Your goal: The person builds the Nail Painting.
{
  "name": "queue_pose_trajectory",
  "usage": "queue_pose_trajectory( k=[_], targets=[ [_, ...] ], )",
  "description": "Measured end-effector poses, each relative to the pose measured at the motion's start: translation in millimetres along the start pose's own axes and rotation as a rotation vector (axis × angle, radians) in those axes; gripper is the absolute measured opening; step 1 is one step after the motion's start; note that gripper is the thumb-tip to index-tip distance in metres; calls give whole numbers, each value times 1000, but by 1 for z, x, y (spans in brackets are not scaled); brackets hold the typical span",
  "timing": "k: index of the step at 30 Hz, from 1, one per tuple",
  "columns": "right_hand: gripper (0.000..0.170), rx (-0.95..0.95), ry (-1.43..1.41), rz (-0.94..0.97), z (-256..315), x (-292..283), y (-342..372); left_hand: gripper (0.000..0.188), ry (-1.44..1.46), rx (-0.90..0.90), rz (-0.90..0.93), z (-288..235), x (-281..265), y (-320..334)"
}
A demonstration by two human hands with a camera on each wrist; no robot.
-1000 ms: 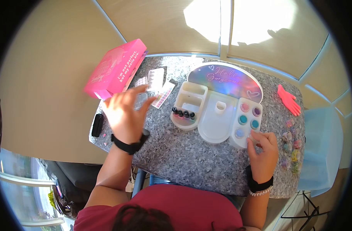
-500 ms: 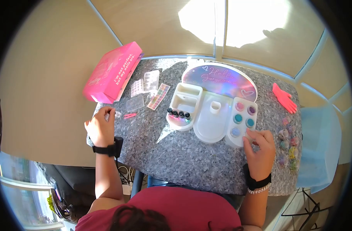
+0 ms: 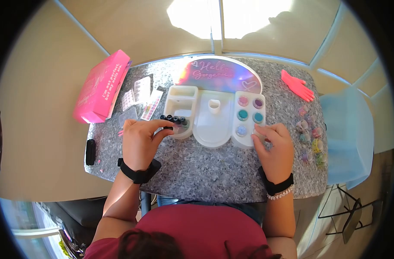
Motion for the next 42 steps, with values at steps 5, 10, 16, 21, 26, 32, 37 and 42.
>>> queue_pose_trajectory(
  k=[5,10,16,21,26,32,37,42],
  targets=[
    [30,4,10,13,0,-3,0,16,-40,47,-27,-5,9,-1],
    [29,4,9,8,-2,0,0,27,-44,2,-214,5,-19,5],
    [29,49,-5,29,-5,2,1,26,-309,-420,-61,124,-35,53],
    [29,41,4,51,-3,2,0,29,-376,-461,70,157,-20,76],
    [29,37,0,26,3,0,0,25,-192,-298,59,165,-2,62],
    [28,33,-8,25,-1,1,0,13,-251,-174,104,133,-3,45],
    [29,40,-14,30,0,1,0,11,231,-179,71,39,-22,23],
    [29,43,2,36,1,-1,-1,13,300,116,-20,-5,-3,9]
  ],
)
Point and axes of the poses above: each hand's wrist, its own y-axis away from the middle knuckle, its own x-axis out of the palm, z = x × y, the point moved 6 cm from there along -y, towards the middle knuckle, and after that the axes turned 4 degrees about -y, right-handed, at the moved point
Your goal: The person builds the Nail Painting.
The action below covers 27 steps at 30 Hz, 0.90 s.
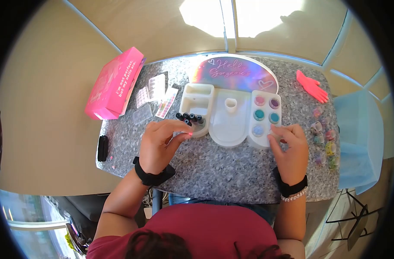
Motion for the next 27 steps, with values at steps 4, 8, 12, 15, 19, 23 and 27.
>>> queue_pose_trajectory(
  k=[4,8,12,15,19,23,27],
  targets=[
    [29,-4,-11,-8,0,0,0,11,-153,58,26,-1,16,-6],
    [29,-16,-12,-11,-3,1,1,7,-353,109,76,-3,32,-7],
    [28,-17,-5,-29,1,-3,0,12,-306,154,56,-12,31,-14],
    [27,-50,8,-1,-2,-4,0,25,-165,93,-110,-4,12,-20],
    [25,-68,39,-26,-5,-9,-1,37,-82,-198,-202,33,0,-28],
    [24,-68,64,-13,-6,-15,-6,52,55,-346,-139,91,19,-24],
    [25,-152,272,-35,-15,-33,-17,60,307,-470,21,121,48,-21]
  ],
)
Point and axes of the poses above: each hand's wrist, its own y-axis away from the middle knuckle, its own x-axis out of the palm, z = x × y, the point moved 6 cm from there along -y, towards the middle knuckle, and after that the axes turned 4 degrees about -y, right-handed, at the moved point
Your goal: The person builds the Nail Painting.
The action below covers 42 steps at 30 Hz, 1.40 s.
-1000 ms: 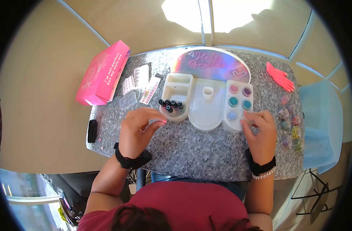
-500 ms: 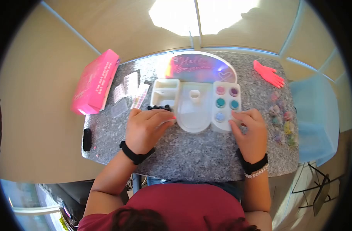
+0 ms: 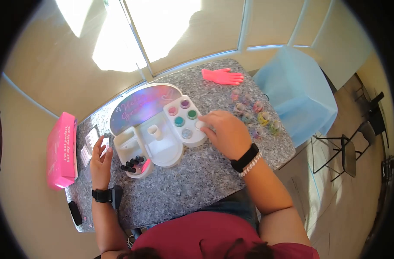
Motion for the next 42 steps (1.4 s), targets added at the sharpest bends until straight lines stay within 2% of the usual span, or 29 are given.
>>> queue_pose_trajectory(
  k=[1,3,5,7,12,16,18,19,20,22,23,25,26,27,29,30,32,34,36,42],
  targets=[
    [25,4,19,-3,-7,-9,-5,60,16,7,9,0,4,-1],
    [27,109,80,-23,-32,-27,-15,62,69,11,153,1,14,-3],
    [29,109,144,-43,-61,-42,-21,59,119,0,179,2,19,-1],
    [27,292,160,45,-91,-49,-26,55,281,-13,198,6,24,-2],
    [21,363,284,152,-138,-37,-48,48,317,-5,185,4,24,-1],
    [14,372,411,233,-146,-26,-59,45,309,-18,159,-1,19,3],
    [13,357,428,254,-146,-24,-59,39,231,-6,37,-5,7,6],
    [13,333,406,215,-133,-28,-58,39,230,-4,39,-13,5,9],
    [13,308,384,174,-116,-33,-58,35,265,63,-86,-30,-3,16],
    [14,123,140,-13,-62,-49,-54,23,304,136,-286,-74,-11,35],
    [13,133,36,-49,-35,-54,-48,23,307,135,-275,-87,-6,41],
    [11,126,-139,-69,16,-57,-34,17,453,318,-156,-116,9,54],
    [10,107,-210,-53,34,-55,-24,12,452,309,-128,-130,17,59],
    [10,118,-198,-54,40,-49,-10,12,462,308,-115,-137,24,60],
    [10,86,70,56,42,-24,12,9,327,460,-14,-159,36,62],
    [10,89,70,51,39,-16,19,9,320,427,39,-166,39,64],
    [11,114,245,19,32,-6,29,10,329,448,74,-161,45,67],
    [12,127,243,9,28,-9,36,11,343,468,116,-154,54,67],
    [13,145,240,5,26,-12,42,12,428,362,101,-140,58,65],
    [10,171,372,-18,10,-18,51,12,462,298,92,-127,58,61]
  ],
)
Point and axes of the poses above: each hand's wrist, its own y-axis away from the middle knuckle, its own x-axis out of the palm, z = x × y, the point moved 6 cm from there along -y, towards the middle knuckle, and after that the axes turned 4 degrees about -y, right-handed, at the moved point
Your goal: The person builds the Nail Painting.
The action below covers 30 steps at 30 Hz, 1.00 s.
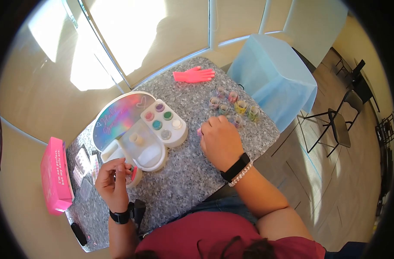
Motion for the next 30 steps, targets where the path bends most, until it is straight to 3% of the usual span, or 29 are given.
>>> queue_pose_trajectory(
  k=[12,18,20,24,27,29,30],
  targets=[
    [12,74,-138,37,-11,0,0,15,-35,-22,45,6,0,3],
    [23,222,71,-174,-111,-28,4,15,-18,-22,46,6,1,4],
    [30,381,240,-117,-141,-32,12,15,-28,-30,55,6,2,5],
    [33,548,73,34,-173,-26,18,14,-44,-56,92,3,9,6],
    [33,478,19,-25,-161,-34,14,15,-36,-45,175,-1,23,6],
    [34,354,-146,-164,-127,-52,11,15,-25,-34,227,-11,36,-1],
    [34,415,-259,-143,-103,-60,4,16,-14,-30,285,-15,45,-3]
  ],
)
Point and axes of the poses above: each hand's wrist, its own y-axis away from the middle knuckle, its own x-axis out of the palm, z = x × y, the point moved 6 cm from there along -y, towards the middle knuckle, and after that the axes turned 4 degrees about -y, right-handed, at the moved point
